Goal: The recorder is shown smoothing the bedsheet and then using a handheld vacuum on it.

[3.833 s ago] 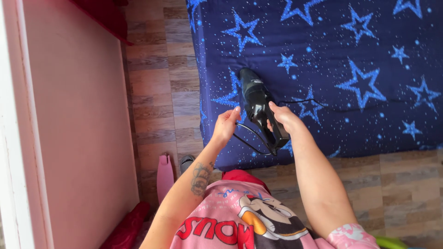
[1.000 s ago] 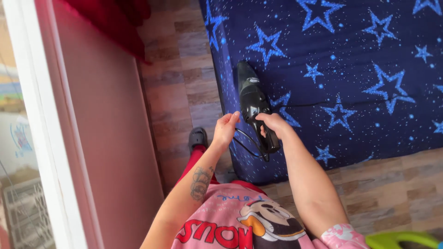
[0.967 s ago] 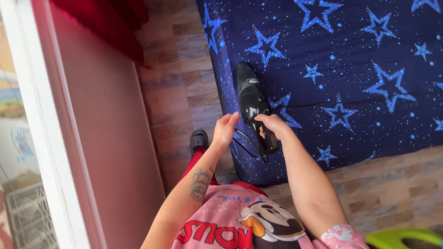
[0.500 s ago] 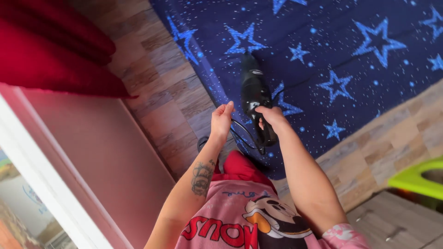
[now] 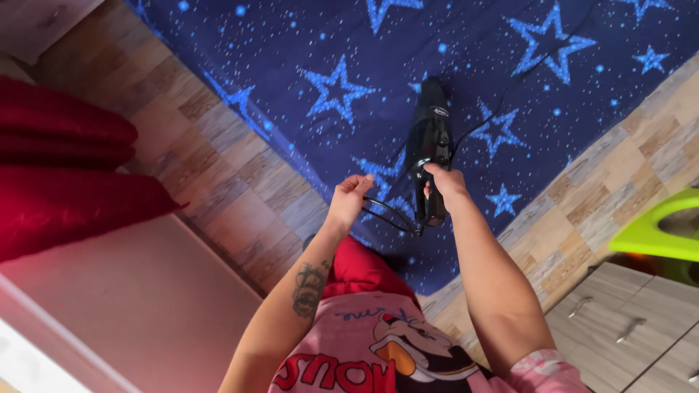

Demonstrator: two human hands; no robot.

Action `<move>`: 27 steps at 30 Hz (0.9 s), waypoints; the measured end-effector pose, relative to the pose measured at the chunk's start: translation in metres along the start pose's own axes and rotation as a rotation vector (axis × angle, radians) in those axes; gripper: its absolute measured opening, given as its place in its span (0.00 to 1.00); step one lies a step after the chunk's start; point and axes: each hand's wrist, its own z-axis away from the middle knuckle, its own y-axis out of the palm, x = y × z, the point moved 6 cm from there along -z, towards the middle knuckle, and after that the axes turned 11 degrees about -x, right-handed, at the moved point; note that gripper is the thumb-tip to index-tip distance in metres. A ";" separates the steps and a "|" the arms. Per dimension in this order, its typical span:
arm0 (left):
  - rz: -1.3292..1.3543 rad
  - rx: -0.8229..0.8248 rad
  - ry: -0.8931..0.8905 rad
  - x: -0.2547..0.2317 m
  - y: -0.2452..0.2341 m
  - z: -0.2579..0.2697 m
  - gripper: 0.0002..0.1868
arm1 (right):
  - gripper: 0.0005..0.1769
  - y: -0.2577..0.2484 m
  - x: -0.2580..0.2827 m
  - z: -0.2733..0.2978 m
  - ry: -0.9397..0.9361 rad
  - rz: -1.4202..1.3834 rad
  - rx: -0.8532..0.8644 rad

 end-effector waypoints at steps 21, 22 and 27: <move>-0.006 0.049 -0.096 -0.046 0.031 -0.086 0.14 | 0.15 0.045 0.114 -0.085 0.030 -0.055 0.006; -0.012 0.058 -0.106 -0.050 0.029 -0.081 0.13 | 0.14 0.051 0.110 -0.078 0.019 -0.041 0.058; -0.043 0.094 -0.098 -0.067 0.002 -0.075 0.13 | 0.13 0.081 0.086 -0.034 0.009 -0.024 0.131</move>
